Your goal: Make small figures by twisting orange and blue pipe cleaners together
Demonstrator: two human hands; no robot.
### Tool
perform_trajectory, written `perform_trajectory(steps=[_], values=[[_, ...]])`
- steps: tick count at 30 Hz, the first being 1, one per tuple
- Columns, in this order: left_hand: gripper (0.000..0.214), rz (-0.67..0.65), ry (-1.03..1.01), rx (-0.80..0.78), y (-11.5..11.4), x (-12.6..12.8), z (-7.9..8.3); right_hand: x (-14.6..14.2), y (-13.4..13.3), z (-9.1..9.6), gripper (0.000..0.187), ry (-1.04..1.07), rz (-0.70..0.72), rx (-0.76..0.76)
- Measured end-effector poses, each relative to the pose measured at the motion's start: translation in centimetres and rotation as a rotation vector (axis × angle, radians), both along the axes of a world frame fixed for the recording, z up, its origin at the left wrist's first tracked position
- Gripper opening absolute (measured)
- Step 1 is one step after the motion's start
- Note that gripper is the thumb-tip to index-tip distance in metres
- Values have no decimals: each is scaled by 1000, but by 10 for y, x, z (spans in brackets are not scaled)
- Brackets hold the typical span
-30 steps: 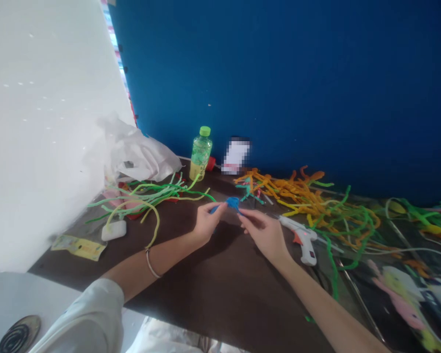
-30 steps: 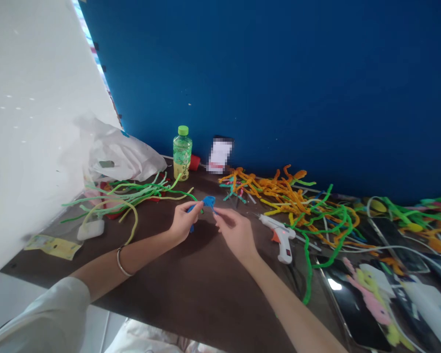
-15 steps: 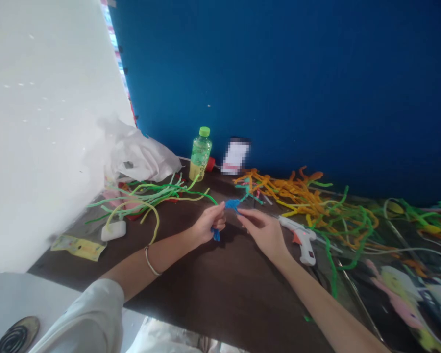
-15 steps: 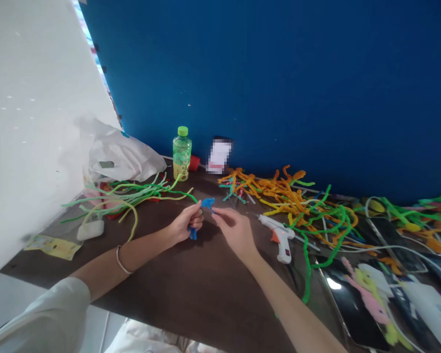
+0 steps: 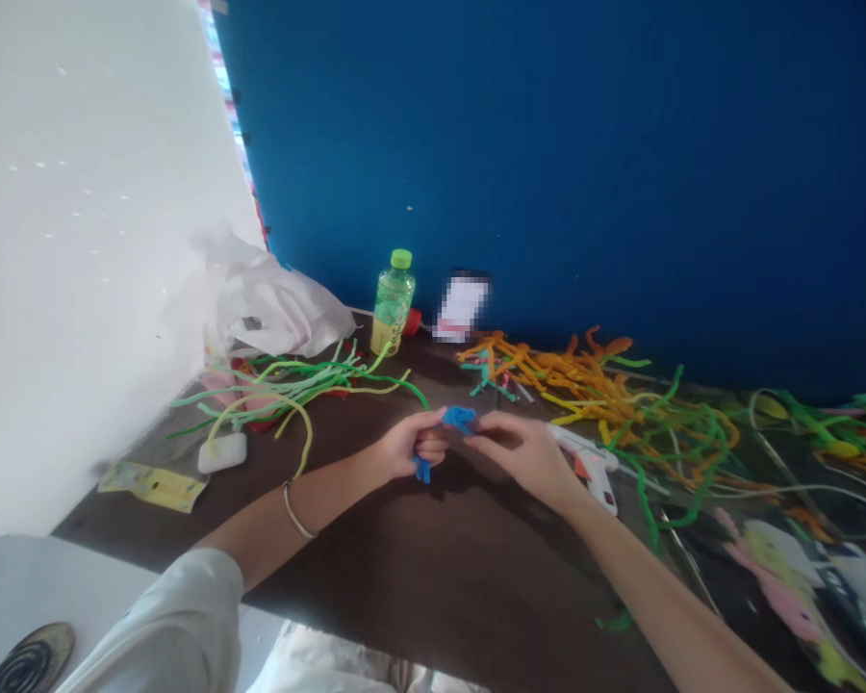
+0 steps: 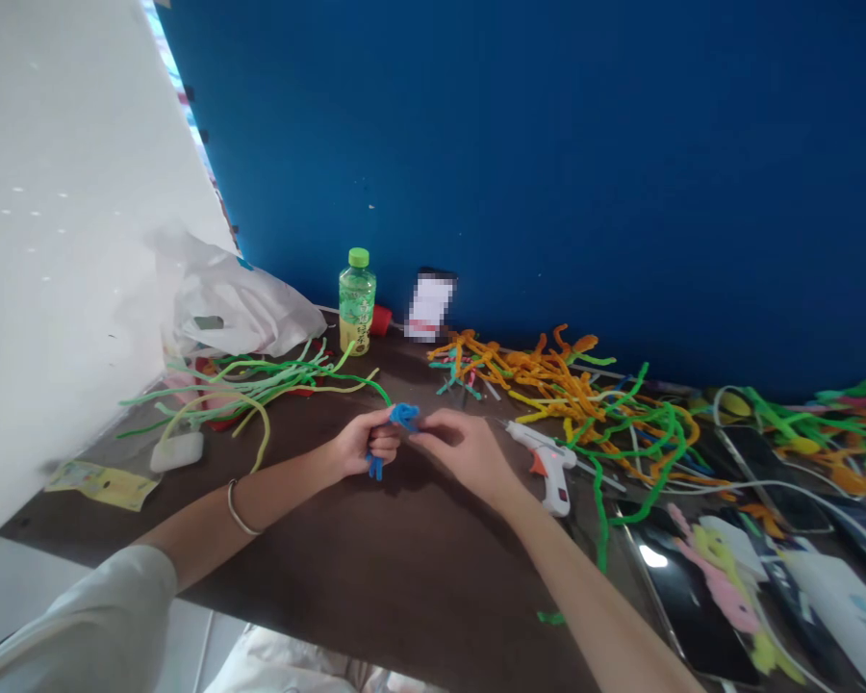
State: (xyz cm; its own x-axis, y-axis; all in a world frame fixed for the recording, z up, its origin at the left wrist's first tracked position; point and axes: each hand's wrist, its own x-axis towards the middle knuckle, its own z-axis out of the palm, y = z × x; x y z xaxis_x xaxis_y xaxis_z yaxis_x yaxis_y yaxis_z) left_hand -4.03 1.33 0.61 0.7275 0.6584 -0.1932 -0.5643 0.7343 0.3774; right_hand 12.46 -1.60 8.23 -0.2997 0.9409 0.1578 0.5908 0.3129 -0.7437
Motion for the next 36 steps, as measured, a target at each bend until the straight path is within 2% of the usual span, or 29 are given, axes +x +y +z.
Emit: perform_trajectory(steps=[7,12,17,22,27,30,36], values=[[35,-115,-22,211,-2,0,1,14,6,13,20,-130,120,-50],[45,-139,89,362,-2,-1,3,19,11,19,20,-223,196,-61],[40,-150,223,500,-3,-1,6,23,16,24,14,-366,341,12],[30,-101,413,614,-6,3,5,27,17,25,10,-616,439,195],[31,1,603,750,-7,4,9,29,13,25,8,-842,405,358],[32,49,696,808,-7,4,11,29,12,26,9,-840,393,375],[33,129,718,835,-6,5,9,30,15,29,16,-776,433,329]])
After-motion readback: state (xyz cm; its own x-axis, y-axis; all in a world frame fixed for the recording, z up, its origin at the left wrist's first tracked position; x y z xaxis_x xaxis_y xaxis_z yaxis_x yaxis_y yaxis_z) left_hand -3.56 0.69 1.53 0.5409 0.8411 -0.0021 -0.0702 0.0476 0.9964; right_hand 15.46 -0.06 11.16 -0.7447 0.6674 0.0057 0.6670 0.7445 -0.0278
